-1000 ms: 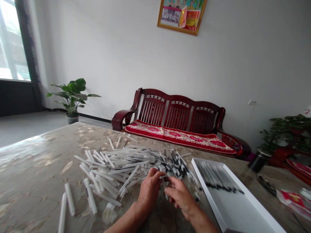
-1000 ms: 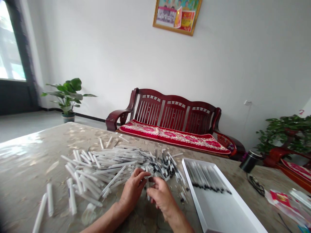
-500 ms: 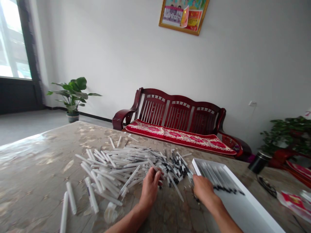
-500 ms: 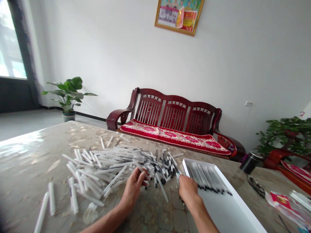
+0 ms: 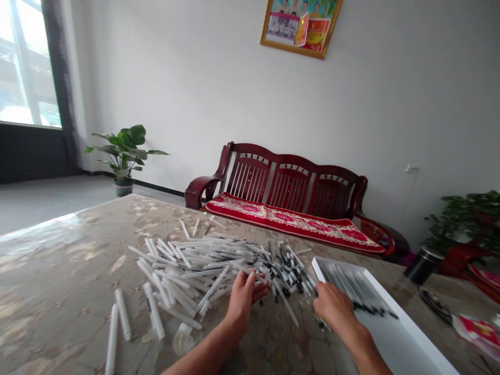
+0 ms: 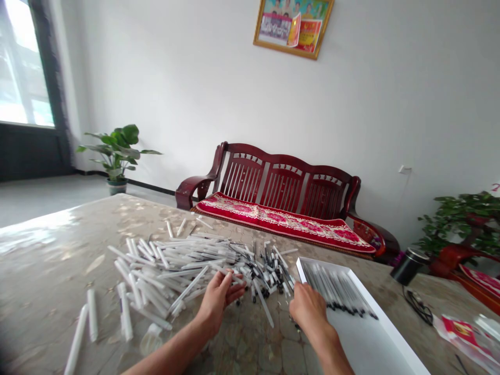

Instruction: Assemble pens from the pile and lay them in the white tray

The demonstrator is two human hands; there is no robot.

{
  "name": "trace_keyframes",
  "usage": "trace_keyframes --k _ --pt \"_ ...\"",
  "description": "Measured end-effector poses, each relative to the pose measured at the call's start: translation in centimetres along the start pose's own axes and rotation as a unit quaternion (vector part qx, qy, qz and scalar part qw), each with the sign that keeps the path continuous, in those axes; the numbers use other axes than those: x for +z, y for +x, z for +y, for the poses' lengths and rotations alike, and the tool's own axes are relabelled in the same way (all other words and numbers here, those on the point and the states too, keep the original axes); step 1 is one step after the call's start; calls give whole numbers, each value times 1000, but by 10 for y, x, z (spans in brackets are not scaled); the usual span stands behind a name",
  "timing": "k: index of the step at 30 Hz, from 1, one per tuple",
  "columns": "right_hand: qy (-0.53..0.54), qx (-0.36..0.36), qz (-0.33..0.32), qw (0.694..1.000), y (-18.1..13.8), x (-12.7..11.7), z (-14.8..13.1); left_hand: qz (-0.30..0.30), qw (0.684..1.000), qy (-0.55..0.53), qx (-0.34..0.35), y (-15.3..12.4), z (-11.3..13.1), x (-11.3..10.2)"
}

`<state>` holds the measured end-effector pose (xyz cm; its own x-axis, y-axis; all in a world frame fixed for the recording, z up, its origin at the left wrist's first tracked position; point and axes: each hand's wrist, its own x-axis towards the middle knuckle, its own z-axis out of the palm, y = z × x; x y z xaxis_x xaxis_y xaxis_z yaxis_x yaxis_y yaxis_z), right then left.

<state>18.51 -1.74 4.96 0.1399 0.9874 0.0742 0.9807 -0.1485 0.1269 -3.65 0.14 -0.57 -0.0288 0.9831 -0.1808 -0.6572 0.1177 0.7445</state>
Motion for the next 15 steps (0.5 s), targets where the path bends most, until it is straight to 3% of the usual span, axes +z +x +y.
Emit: trace_keyframes --k 6,15 --pt "143 -166 60 974 -26 -1 -21 12 998 -49 -24 -1 5 2" --pt "203 -187 51 960 -41 -6 -36 26 997 -69 -32 -1 9 3"
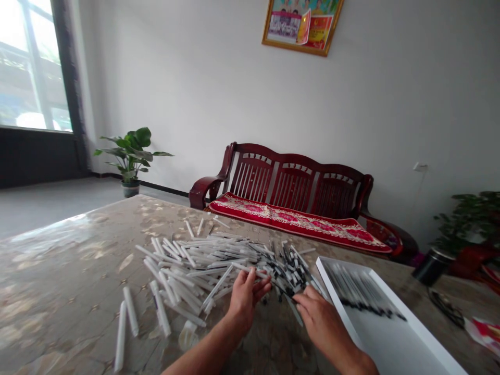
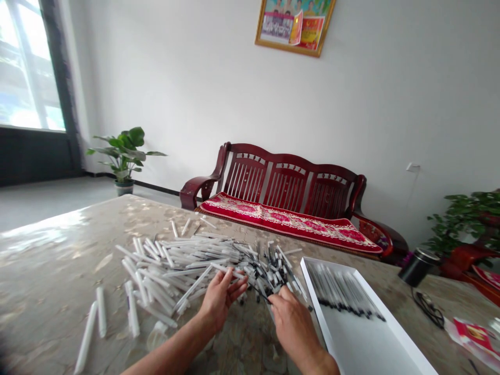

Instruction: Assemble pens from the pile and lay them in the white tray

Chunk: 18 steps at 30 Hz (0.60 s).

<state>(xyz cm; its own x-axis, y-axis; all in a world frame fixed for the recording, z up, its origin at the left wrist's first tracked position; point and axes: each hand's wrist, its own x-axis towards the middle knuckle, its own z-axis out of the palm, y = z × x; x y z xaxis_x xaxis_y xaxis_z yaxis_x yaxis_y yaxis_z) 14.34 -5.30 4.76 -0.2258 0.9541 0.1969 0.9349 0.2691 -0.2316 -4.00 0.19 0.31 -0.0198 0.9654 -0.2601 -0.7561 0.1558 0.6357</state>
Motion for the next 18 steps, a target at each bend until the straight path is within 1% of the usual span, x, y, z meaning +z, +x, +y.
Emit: trace_keyframes --k 4,8,12,15,18 --pt "2 2 -4 1000 0 1 -2 -11 1000 25 12 1 -5 -2" --pt "-5 9 28 1000 0 0 0 -42 996 70 34 3 -8 -4" --pt "16 4 46 999 -1 -5 2 -56 993 95 48 7 -5 -5" --pt "48 3 51 998 0 -10 -2 -63 992 103 34 4 -4 -3" --pt "135 6 56 989 5 -10 -9 -95 992 85 -10 -6 -6 1"
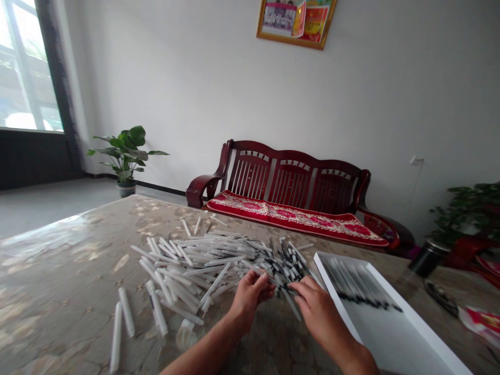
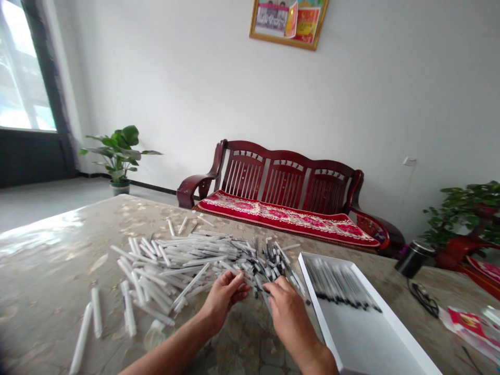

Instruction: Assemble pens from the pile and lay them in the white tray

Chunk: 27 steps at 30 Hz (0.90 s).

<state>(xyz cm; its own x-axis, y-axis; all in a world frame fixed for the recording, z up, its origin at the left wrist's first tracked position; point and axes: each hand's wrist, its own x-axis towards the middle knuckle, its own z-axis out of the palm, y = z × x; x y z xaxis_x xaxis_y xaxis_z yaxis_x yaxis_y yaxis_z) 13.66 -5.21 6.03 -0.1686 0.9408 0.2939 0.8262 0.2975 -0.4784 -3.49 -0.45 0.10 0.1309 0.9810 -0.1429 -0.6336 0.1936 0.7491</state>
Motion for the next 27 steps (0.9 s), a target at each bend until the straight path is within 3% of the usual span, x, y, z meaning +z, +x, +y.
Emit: trace_keyframes --k 3,7,10,12,15,18,22,27 --pt "176 34 -6 984 10 7 -3 -51 997 -26 -45 -10 -1 5" --pt "424 106 -51 898 23 18 4 -78 993 -48 -72 -13 2 7" --pt "490 127 -73 859 28 26 20 -71 994 -60 -62 -10 4 5" --pt "457 157 -27 875 31 32 36 -47 995 -71 -45 -5 5 3" --pt "290 176 55 939 31 42 60 -4 996 -84 -16 2 6 -1" --pt "115 130 54 983 28 49 72 25 996 -84 2 9 6 -5" --pt "-19 88 23 996 23 51 65 49 996 -75 0 14 3 -9" --pt "-57 69 55 994 21 53 57 56 996 -72 -8 15 2 -10"
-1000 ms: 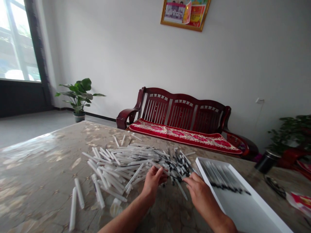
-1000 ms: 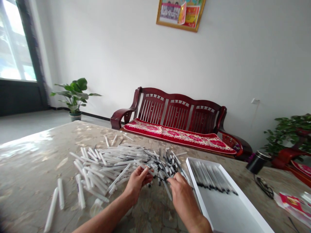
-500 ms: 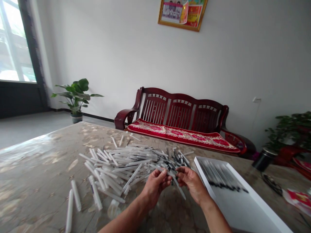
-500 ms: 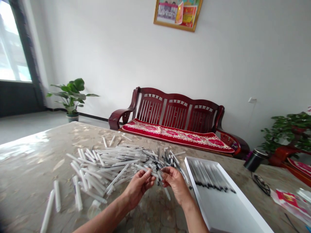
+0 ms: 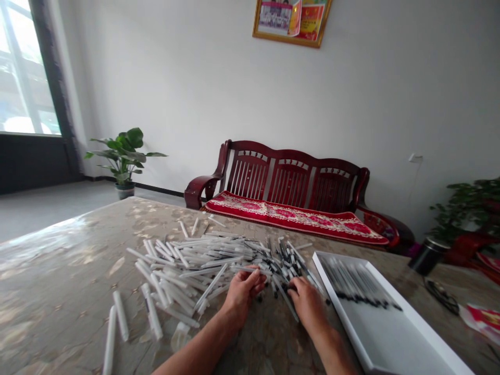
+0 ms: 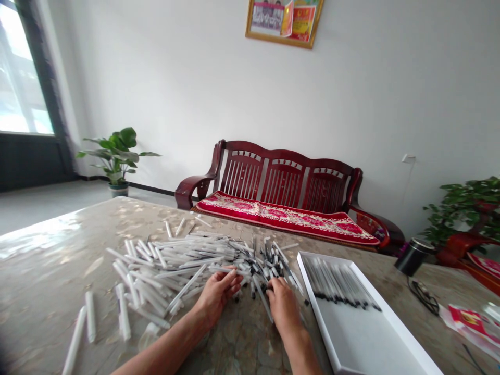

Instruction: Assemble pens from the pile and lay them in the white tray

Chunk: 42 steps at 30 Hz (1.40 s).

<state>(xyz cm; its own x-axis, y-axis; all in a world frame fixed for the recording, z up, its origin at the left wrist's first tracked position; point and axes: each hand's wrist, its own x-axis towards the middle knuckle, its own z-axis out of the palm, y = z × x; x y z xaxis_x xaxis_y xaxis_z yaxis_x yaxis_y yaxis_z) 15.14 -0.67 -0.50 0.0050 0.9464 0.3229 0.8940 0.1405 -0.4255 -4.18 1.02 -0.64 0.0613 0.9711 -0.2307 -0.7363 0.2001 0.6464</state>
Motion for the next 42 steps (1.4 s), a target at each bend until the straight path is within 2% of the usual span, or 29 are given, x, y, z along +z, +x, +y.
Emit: trace_keyframes --k 3,6,9,14,20,24,32,42 --pt "105 14 48 993 -1 6 0 2 1000 4 -1 0 -1 0" --pt "277 42 67 958 -4 13 -2 -9 1000 18 0 -1 -3 0" --pt "360 44 61 930 -6 17 -6 -16 999 30 0 -1 -5 1" --pt "364 28 64 929 -7 21 -14 -25 999 35 -3 -2 -5 2" --pt "371 72 71 923 -4 27 -18 -27 999 36 -6 -3 -4 4" --pt "366 46 83 926 -4 27 -19 -30 999 33 -8 -3 -4 5" --pt "432 86 109 891 -4 33 -25 -31 999 45 -1 1 -8 3" --pt "396 69 135 905 -4 33 -23 -36 998 49 -7 0 -8 4"
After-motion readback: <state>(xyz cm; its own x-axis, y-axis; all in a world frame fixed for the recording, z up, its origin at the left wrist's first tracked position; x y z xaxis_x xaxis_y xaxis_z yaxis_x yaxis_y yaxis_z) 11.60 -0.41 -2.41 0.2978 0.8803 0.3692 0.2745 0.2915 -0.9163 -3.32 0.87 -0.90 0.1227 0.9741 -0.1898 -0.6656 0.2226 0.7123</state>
